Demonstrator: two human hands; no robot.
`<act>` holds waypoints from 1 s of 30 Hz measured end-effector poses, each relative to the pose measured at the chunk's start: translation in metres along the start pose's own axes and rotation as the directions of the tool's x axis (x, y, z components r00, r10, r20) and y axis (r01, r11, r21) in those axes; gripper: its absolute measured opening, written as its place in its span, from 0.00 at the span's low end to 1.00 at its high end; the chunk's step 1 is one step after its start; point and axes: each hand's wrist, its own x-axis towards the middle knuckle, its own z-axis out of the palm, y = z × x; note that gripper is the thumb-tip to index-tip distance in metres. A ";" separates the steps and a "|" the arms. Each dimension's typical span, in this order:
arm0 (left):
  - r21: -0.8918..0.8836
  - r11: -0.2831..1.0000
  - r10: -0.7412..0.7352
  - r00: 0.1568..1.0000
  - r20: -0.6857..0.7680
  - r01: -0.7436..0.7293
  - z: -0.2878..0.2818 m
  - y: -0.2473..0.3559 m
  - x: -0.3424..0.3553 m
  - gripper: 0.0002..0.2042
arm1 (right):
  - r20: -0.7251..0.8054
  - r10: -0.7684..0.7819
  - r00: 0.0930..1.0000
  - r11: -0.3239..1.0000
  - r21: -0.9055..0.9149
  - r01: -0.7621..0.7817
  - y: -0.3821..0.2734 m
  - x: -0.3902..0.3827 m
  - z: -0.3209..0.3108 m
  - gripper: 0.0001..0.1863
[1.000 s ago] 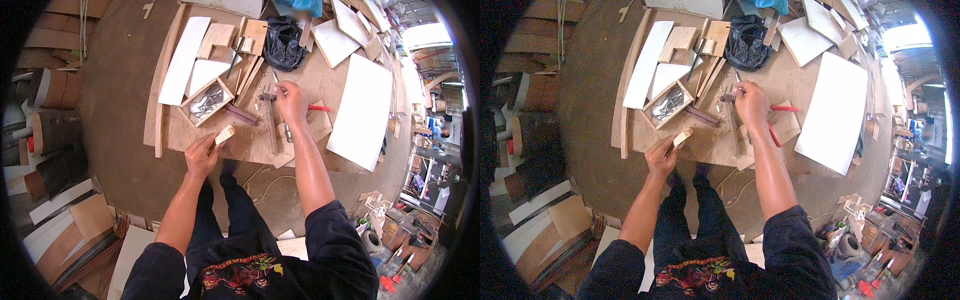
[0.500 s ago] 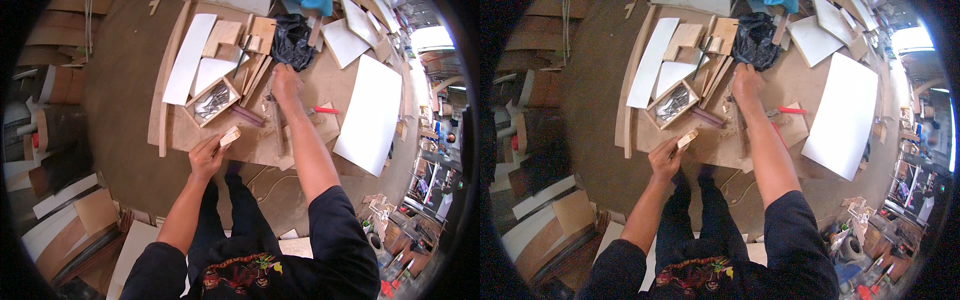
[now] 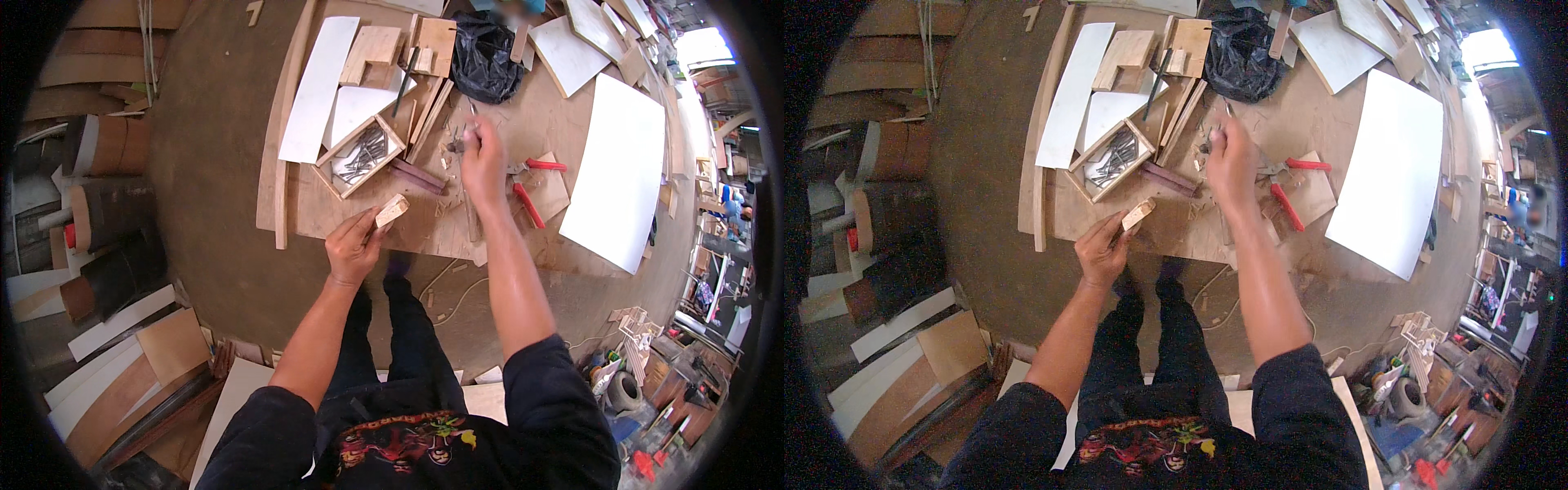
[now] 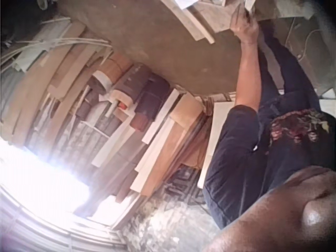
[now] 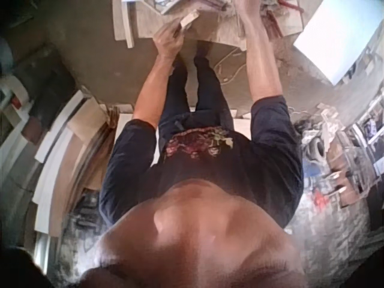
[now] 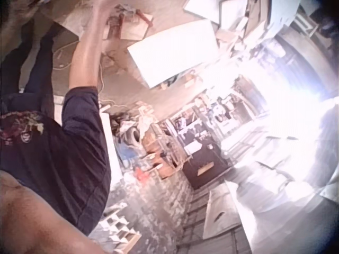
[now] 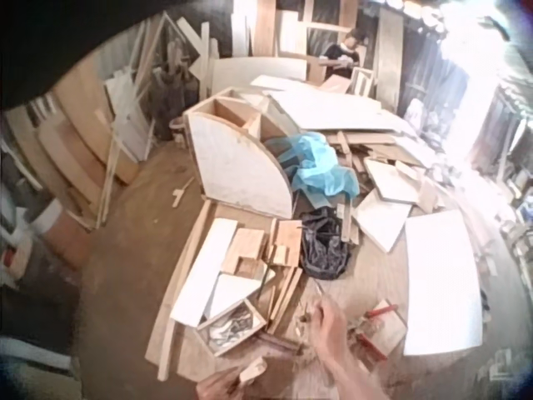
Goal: The person constructs a wooden box by fitting plywood panels together, applying glue to the edges, and using a hammer to drive small nails through the joints.
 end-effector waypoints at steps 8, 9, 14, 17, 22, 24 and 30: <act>-0.016 0.999 -0.041 0.996 -0.084 0.040 0.015 0.009 -0.011 0.20 | 0.300 0.407 0.863 0.664 0.551 -0.505 -0.098 -0.126 -0.018 0.12; -0.016 0.999 -0.052 0.995 -0.085 0.051 0.017 0.013 -0.012 0.20 | 0.293 0.427 0.855 0.635 0.575 -0.515 -0.105 -0.131 -0.014 0.14; 0.046 0.999 -0.010 0.990 -0.138 0.016 0.020 0.016 -0.016 0.19 | 0.186 0.437 0.880 0.713 0.526 -0.465 -0.104 -0.142 0.015 0.18; 0.023 0.998 -0.052 0.987 -0.154 0.056 0.022 0.021 -0.015 0.19 | 0.197 0.389 0.900 0.749 0.501 -0.434 -0.097 -0.134 0.017 0.18; 0.006 0.996 -0.089 0.973 -0.215 0.092 0.032 0.027 -0.021 0.19 | 0.303 0.292 0.907 0.823 0.404 -0.399 -0.092 -0.116 0.004 0.18; -0.001 0.992 -0.126 0.971 -0.205 0.128 0.037 0.031 -0.025 0.19 | 0.375 0.299 0.878 0.843 0.327 -0.427 -0.094 -0.107 -0.010 0.17; -0.100 0.989 -0.108 0.994 0.005 0.108 0.012 0.034 -0.019 0.16 | 0.436 0.180 0.882 0.905 0.278 -0.322 -0.088 -0.095 -0.032 0.17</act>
